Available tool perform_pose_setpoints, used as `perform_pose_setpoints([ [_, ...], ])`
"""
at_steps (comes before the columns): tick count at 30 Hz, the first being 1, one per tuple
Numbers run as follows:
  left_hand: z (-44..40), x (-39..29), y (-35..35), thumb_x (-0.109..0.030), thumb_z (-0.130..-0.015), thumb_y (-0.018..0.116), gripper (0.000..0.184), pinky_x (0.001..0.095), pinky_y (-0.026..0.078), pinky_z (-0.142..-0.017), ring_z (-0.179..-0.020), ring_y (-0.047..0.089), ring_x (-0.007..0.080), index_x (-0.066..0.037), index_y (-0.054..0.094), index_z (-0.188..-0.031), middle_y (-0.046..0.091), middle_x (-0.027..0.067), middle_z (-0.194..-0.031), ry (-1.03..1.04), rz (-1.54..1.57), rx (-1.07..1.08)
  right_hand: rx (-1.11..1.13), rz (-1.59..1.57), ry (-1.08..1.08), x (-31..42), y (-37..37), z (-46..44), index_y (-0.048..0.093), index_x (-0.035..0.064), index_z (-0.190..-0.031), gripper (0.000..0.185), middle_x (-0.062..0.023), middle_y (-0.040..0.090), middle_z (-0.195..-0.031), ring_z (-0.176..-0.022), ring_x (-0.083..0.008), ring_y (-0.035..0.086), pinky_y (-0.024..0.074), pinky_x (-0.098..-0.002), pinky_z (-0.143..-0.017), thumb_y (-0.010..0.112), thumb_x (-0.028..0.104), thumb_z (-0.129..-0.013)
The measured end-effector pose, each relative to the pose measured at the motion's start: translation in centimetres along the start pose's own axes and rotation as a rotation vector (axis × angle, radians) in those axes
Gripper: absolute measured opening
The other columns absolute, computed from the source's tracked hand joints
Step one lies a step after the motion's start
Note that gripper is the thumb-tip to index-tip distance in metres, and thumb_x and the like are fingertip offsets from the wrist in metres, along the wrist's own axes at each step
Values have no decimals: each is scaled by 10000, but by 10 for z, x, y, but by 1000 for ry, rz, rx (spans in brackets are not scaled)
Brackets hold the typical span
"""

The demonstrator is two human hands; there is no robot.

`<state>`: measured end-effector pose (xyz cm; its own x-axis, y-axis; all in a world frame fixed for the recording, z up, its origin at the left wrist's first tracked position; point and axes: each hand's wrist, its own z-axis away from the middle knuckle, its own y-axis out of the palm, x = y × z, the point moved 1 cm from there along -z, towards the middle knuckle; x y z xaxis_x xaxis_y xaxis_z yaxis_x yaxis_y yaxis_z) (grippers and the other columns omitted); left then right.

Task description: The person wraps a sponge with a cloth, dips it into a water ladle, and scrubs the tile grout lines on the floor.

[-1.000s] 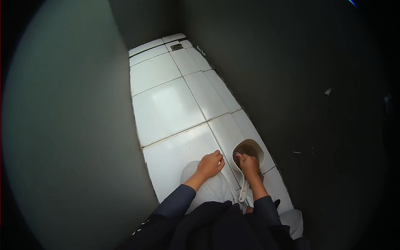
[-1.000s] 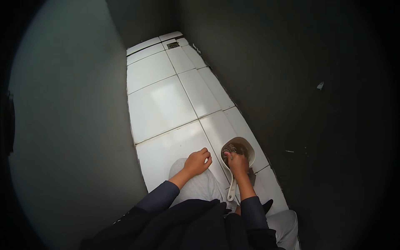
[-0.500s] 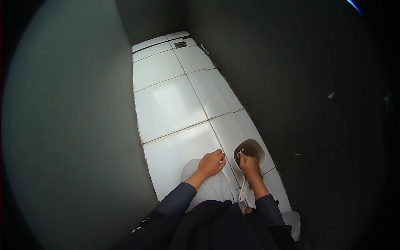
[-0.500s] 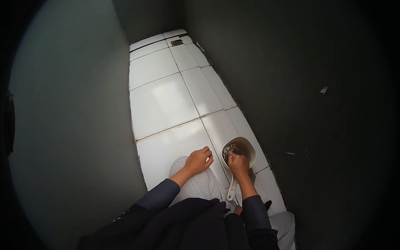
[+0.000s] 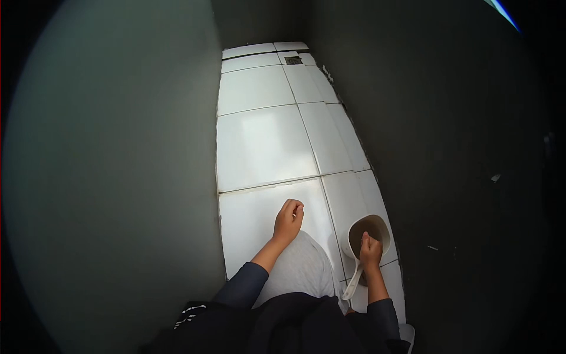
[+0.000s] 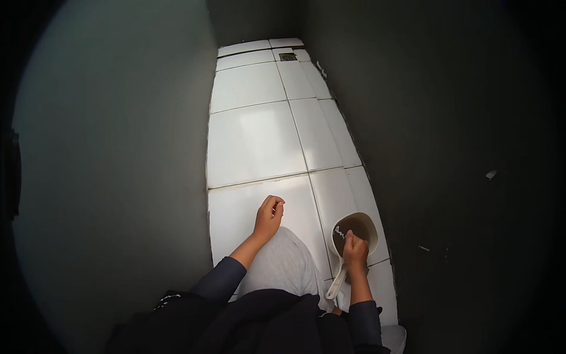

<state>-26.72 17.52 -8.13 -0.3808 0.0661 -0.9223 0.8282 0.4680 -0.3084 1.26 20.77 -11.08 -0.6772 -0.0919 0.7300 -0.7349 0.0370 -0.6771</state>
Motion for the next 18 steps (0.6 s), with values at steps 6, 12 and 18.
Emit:
perform_pose_setpoints([
  [6,8,86,-36,-156,-876,553,106,396,395,-777,-898,524,235,-75,573,-942,545,64,-919,158,-501,-2,-85,-458,75,27,-9,-31,400,49,-565,489,38,339,-510,-482,-56,295,218,-277,-442,448,255,-1007],
  [12,40,120,-38,-260,-861,585,247,395,332,-817,-975,471,220,-99,557,-1045,517,48,-999,57,-806,79,367,-602,53,131,34,-89,446,60,-1015,107,-24,441,-852,-676,-99,384,354,-235,-613,423,128,-936],
  [18,42,123,-37,-305,-859,572,323,403,343,-830,-985,474,237,-94,564,-1103,529,67,-1034,44,-785,83,975,-590,-44,203,186,-88,345,117,-1298,493,-121,491,-1129,-910,-192,530,485,-315,-780,414,-37,-834],
])
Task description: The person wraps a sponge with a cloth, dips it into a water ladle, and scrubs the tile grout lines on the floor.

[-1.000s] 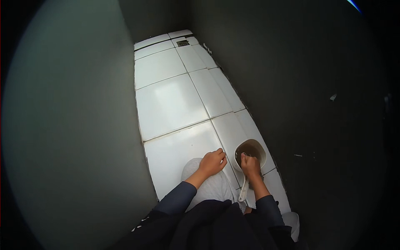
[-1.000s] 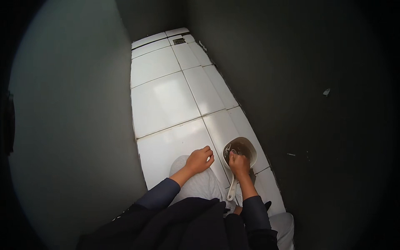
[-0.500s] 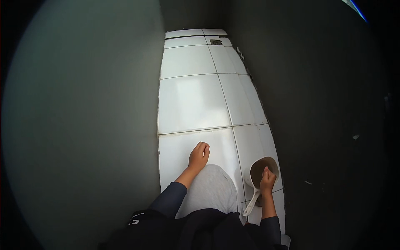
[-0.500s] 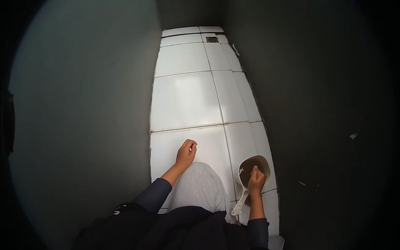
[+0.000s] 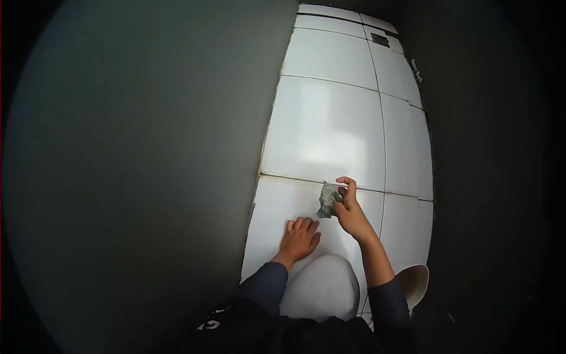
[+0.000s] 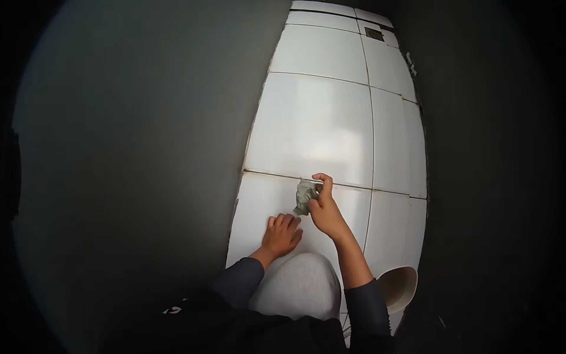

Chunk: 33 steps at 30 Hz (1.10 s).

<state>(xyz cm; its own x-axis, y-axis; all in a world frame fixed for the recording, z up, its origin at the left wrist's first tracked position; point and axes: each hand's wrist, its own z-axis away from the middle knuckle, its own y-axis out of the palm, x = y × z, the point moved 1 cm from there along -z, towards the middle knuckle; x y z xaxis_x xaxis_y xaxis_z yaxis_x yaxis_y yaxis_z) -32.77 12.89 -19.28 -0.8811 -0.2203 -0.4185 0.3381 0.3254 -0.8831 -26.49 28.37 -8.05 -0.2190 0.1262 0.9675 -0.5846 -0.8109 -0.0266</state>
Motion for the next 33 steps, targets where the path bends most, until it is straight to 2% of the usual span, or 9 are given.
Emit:
perform_pose_setpoints([
  [5,-1,-3,-3,-312,-858,568,323,418,355,-837,-984,501,243,-75,569,-1078,548,78,-1053,-45,-83,91,81,163,-119,-30,86,-88,603,63,-1190,391,-146,562,-1130,-978,-265,611,514,-374,-801,694,79,-811],
  [7,-8,-4,-6,-300,-860,565,293,428,378,-837,-1017,520,234,-94,567,-1068,573,85,-1044,-184,-34,334,23,316,-173,-28,115,-105,602,59,-1188,404,-151,552,-1122,-984,-295,610,513,-378,-804,705,80,-797],
  [15,13,14,21,-339,-923,531,391,372,420,-957,-1103,535,251,-155,557,-1267,577,73,-1182,-216,377,196,-65,1061,-478,-57,157,-121,669,31,-1032,299,-63,578,-1075,-957,-234,548,435,-366,-730,698,133,-752],
  [17,11,11,14,-325,-923,531,383,366,416,-960,-1098,535,251,-158,557,-1266,577,76,-1178,-195,369,194,-240,1232,-830,-58,161,-124,706,74,-895,157,-32,597,-1023,-951,-192,515,384,-330,-719,641,149,-772],
  [22,-1,13,10,-305,-900,552,345,372,406,-959,-1091,529,281,-134,577,-1198,586,93,-1160,-286,455,331,-137,1239,-715,-59,155,-125,697,86,-809,112,-1,608,-985,-948,-189,512,389,-351,-732,600,117,-763],
  [25,-6,3,-6,-345,-884,532,348,430,390,-942,-1048,561,308,-63,574,-1085,617,156,-1089,-270,390,134,-121,1236,-676,-57,146,-124,678,100,-782,89,11,607,-953,-937,-185,510,389,-355,-731,592,114,-763],
  [27,-8,-2,-8,-327,-878,547,385,447,343,-998,-1140,497,326,-60,573,-1154,599,136,-1138,-216,120,191,-96,1270,-629,-58,137,-121,661,107,-771,72,20,596,-910,-923,-184,509,391,-356,-729,589,113,-768],
  [28,-8,1,-2,-318,-878,541,392,448,331,-982,-1139,497,310,-43,568,-1156,593,141,-1138,-223,77,364,-104,1257,-631,-60,131,-121,649,109,-766,60,15,583,-894,-915,-188,509,396,-357,-725,589,104,-767],
  [33,1,1,5,-321,-856,563,372,408,328,-892,-1092,482,248,-81,588,-1139,565,89,-1143,-141,-11,249,-107,1259,-588,-61,99,-108,660,112,-784,77,10,583,-916,-915,-199,518,412,-362,-711,594,84,-758],
])
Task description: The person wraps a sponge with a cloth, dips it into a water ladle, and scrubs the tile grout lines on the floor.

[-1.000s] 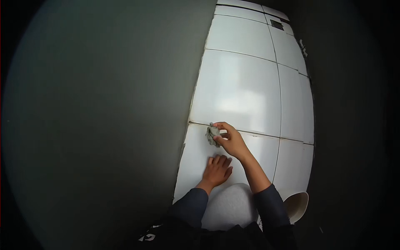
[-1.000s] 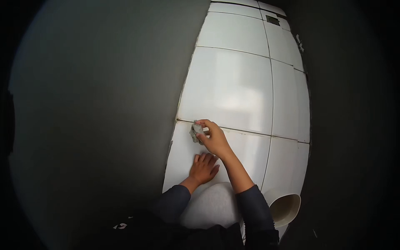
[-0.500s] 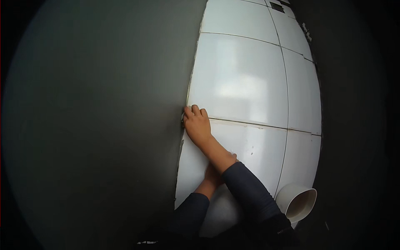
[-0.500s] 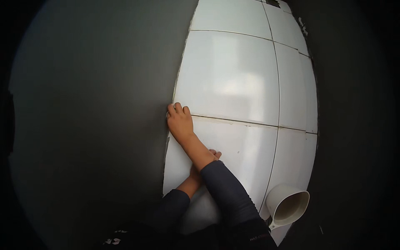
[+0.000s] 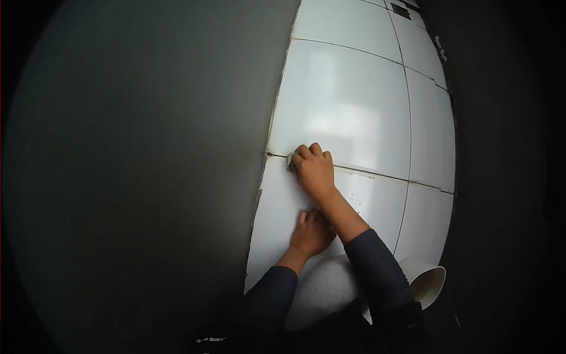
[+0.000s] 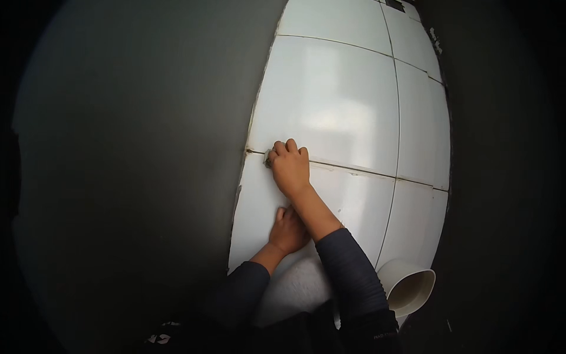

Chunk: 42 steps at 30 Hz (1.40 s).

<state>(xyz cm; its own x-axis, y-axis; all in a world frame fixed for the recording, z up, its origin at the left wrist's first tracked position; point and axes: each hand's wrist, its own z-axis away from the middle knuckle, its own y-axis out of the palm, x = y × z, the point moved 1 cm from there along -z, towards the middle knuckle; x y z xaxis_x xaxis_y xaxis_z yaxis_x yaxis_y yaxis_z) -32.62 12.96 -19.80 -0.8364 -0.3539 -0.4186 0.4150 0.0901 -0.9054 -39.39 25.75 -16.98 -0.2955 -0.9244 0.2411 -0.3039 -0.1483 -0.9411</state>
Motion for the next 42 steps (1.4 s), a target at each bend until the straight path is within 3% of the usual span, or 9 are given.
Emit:
perform_pose_setpoints([
  [5,1,2,-1,-322,-825,604,314,395,340,-829,-1004,477,212,-119,607,-1065,548,31,-1054,106,35,-198,-18,-3,72,-26,-12,20,662,104,-795,82,0,584,-916,-907,-211,527,433,-361,-686,616,73,-733],
  [20,-1,-2,-7,-294,-822,606,289,382,326,-811,-939,479,191,-120,585,-1052,536,13,-989,99,13,-212,70,196,247,-128,-68,97,670,98,-844,142,-11,605,-933,-886,-218,567,481,-368,-657,603,40,-733],
  [26,-2,-1,-7,-276,-827,607,280,382,324,-810,-940,478,198,-118,580,-1057,536,21,-988,98,25,-210,50,370,323,-178,-93,135,657,69,-779,126,-48,614,-876,-835,-256,574,485,-363,-622,634,5,-674],
  [32,-1,-1,-7,-270,-836,601,278,382,321,-809,-941,476,207,-110,570,-1062,534,33,-992,109,5,-203,115,432,587,-209,-137,137,643,30,-894,171,-88,627,-922,-824,-250,597,507,-341,-657,691,121,-757],
  [34,0,-2,-7,-271,-836,602,279,382,321,-809,-943,475,206,-110,569,-1062,534,32,-991,106,0,-200,-58,-347,992,-196,-158,118,555,24,-1036,293,-89,590,-863,-729,-197,577,488,-329,-621,641,91,-764],
  [35,-1,-2,-8,-271,-836,602,280,382,320,-808,-944,473,205,-110,568,-1062,534,31,-990,108,-4,-201,-115,-590,976,-193,-155,113,452,34,-1107,374,-76,547,-827,-681,-146,542,468,-312,-600,605,89,-771],
  [36,-2,-2,-8,-271,-836,602,280,382,320,-808,-944,473,205,-110,568,-1062,534,31,-990,110,-8,-202,-118,-593,975,-179,-155,103,452,34,-1107,374,-76,547,-827,-681,-146,542,468,-312,-600,605,89,-771],
  [40,-1,-1,-8,-313,-859,573,281,370,328,-797,-940,470,176,-127,574,-1070,523,5,-986,105,-30,-208,12,-1352,828,-149,-126,73,445,56,-1050,226,-59,550,-844,-697,-133,537,469,-271,-632,511,65,-834],
  [42,-2,-1,-8,-310,-856,574,279,371,330,-793,-940,473,178,-128,573,-1067,524,5,-986,88,-30,-199,62,-1587,912,-125,-113,59,479,44,-1035,153,-40,565,-825,-689,-109,526,447,-242,-596,426,97,-901],
])
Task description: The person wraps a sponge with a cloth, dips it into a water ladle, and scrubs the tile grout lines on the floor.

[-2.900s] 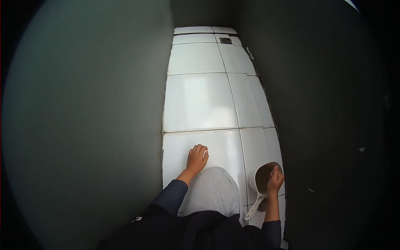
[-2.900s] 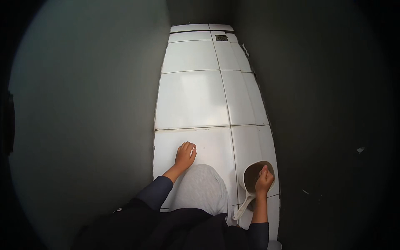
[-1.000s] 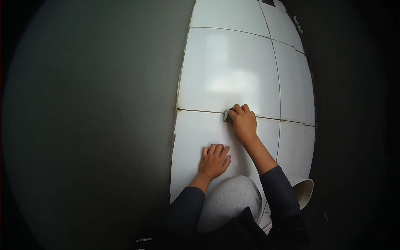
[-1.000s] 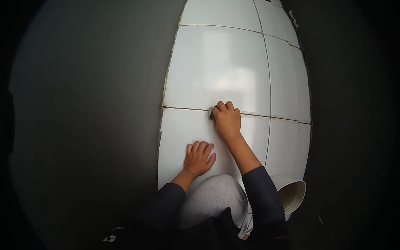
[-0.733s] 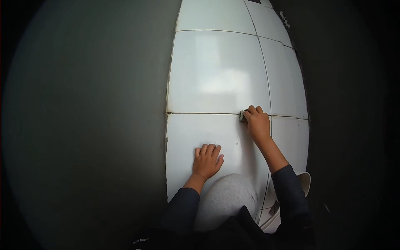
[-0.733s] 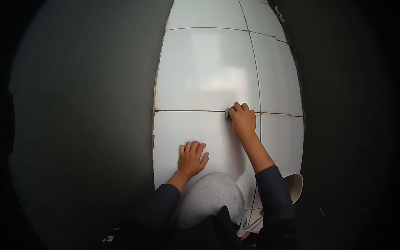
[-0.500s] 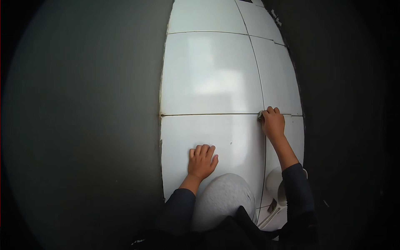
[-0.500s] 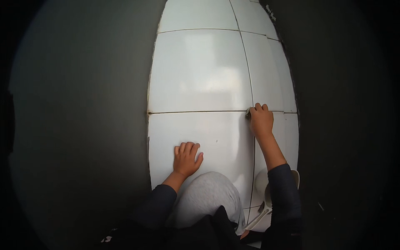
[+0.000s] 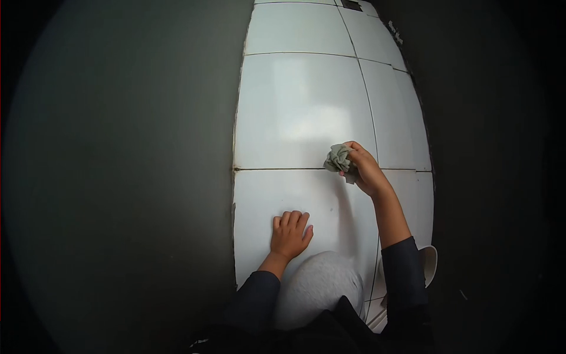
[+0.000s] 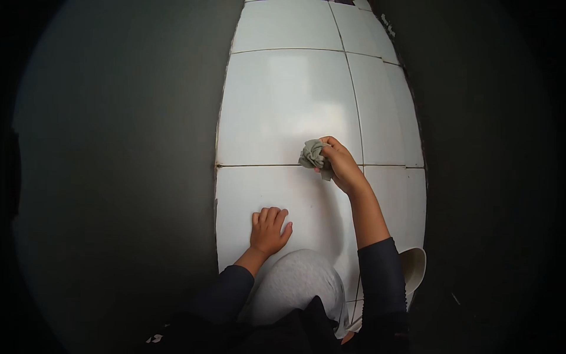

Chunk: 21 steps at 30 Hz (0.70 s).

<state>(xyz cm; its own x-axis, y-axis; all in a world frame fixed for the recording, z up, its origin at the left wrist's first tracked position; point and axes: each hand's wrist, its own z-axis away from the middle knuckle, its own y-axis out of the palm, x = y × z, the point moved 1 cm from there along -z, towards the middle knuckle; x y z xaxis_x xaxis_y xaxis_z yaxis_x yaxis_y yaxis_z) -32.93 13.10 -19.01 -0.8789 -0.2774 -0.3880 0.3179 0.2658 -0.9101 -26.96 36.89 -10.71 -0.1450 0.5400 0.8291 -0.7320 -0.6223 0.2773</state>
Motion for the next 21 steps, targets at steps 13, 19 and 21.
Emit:
perform_pose_setpoints([
  [13,3,1,4,-325,-844,582,370,394,328,-859,-1025,467,219,-95,581,-1134,538,52,-1063,-15,68,37,367,524,-127,-58,127,-71,584,105,-959,321,-10,560,-747,-692,-131,537,432,-316,-599,544,422,-937],
  [19,-6,-1,-8,-362,-878,527,417,410,314,-931,-1092,483,248,-62,576,-1163,573,100,-1126,-140,-3,387,208,1152,-368,-79,175,-69,609,-25,-994,508,-212,378,-1246,-901,-318,573,540,-433,-761,676,448,-821],
  [21,-3,0,-2,-394,-881,512,445,421,299,-977,-1119,496,254,-78,561,-1192,587,113,-1159,-148,58,402,152,1296,-471,-88,175,-67,611,-8,-1025,500,-198,405,-1227,-946,-297,552,525,-414,-748,712,421,-788],
])
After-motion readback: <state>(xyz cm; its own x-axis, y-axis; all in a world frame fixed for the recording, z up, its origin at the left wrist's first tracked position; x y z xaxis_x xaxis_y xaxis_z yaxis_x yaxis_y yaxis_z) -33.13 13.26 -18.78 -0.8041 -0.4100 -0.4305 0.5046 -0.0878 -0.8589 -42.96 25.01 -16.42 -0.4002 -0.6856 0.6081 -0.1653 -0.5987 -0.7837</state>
